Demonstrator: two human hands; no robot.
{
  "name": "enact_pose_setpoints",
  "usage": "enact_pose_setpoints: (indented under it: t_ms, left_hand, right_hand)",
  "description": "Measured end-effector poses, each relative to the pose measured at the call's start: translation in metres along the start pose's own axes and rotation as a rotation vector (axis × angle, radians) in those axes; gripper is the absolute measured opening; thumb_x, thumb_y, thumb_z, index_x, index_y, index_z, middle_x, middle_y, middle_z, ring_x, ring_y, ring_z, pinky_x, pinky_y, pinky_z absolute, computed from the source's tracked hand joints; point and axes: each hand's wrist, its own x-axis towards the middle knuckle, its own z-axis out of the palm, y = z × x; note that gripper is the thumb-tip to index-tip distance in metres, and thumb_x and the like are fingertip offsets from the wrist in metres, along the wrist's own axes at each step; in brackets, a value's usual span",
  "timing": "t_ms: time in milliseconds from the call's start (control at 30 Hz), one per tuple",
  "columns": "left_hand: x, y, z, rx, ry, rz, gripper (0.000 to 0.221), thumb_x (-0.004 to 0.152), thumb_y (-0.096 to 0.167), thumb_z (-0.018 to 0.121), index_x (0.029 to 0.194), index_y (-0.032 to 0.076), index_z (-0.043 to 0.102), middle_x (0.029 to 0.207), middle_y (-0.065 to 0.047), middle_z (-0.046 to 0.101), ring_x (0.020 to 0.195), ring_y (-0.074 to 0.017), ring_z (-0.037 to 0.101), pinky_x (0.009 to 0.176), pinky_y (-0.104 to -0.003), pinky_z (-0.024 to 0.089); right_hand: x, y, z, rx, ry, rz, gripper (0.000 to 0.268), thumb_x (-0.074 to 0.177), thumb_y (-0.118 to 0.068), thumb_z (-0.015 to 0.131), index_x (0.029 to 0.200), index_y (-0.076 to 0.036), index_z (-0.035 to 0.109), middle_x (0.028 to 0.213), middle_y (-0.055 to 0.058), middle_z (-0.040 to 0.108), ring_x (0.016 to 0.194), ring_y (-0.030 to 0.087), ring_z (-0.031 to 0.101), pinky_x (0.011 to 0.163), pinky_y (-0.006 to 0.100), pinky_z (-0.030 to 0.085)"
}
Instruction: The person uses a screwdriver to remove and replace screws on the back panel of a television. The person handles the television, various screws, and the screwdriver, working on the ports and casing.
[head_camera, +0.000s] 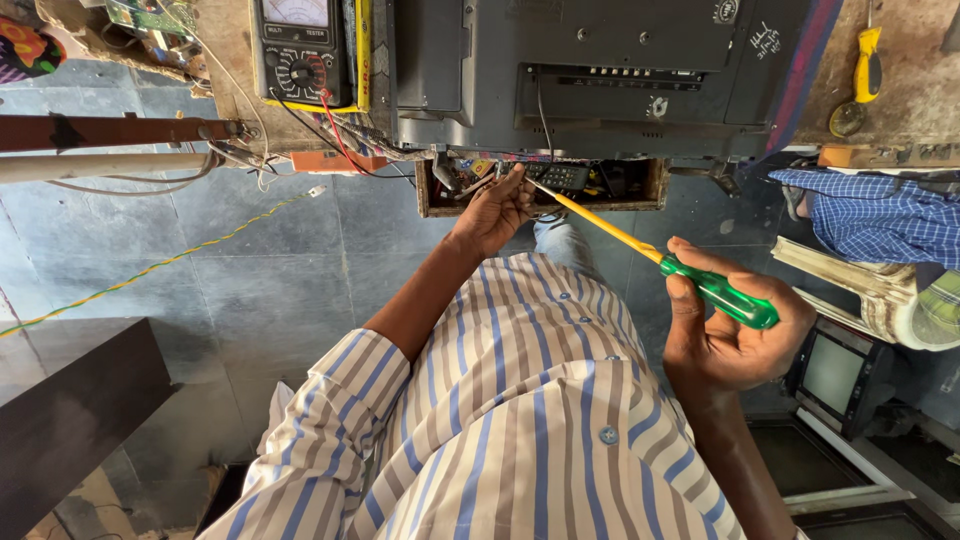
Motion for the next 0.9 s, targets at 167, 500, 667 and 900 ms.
enact_pose_setpoints:
  t_ms: [167, 500, 667, 900]
  left_hand:
    - [0.002, -0.002, -0.001, -0.038, -0.069, 0.039, 0.017, 0.099, 0.021, 0.072, 0.089, 0.008, 0.069, 0.084, -0.005, 0.071, 0.073, -0.0120, 0.066, 0.072, -0.027, 0.058]
    - [0.018, 0.010, -0.006, 0.012, 0.054, 0.108, 0.009, 0.101, 0.004, 0.061, 0.103, -0.001, 0.069, 0.098, -0.014, 0.075, 0.087, -0.0178, 0.072, 0.080, -0.031, 0.062]
    - [0.020, 0.015, -0.010, 0.031, 0.030, 0.095, 0.012, 0.100, -0.002, 0.058, 0.106, -0.005, 0.069, 0.100, -0.017, 0.074, 0.089, -0.0205, 0.073, 0.083, -0.032, 0.063]
    - [0.021, 0.017, -0.012, 0.052, -0.010, 0.076, 0.014, 0.101, -0.003, 0.057, 0.109, -0.007, 0.068, 0.104, -0.019, 0.073, 0.091, -0.0229, 0.073, 0.084, -0.032, 0.063]
  right_hand:
    - [-0.002, 0.004, 0.003, -0.015, -0.016, -0.033, 0.044, 0.109, 0.006, 0.068, 0.133, -0.004, 0.033, 0.121, 0.030, 0.066, 0.118, 0.033, 0.073, 0.100, 0.036, 0.067]
    - [0.019, 0.002, 0.027, -0.181, -0.201, -0.343, 0.042, 0.095, 0.007, 0.074, 0.120, 0.001, 0.041, 0.118, 0.029, 0.069, 0.115, 0.039, 0.072, 0.097, 0.044, 0.067]
    - [0.029, 0.001, 0.037, -0.205, -0.241, -0.442, 0.042, 0.092, 0.009, 0.078, 0.116, 0.000, 0.044, 0.117, 0.027, 0.069, 0.113, 0.039, 0.073, 0.094, 0.044, 0.067]
    - [0.034, -0.002, 0.042, -0.253, -0.309, -0.472, 0.043, 0.093, 0.008, 0.079, 0.116, 0.000, 0.043, 0.119, 0.026, 0.069, 0.114, 0.038, 0.073, 0.092, 0.041, 0.067]
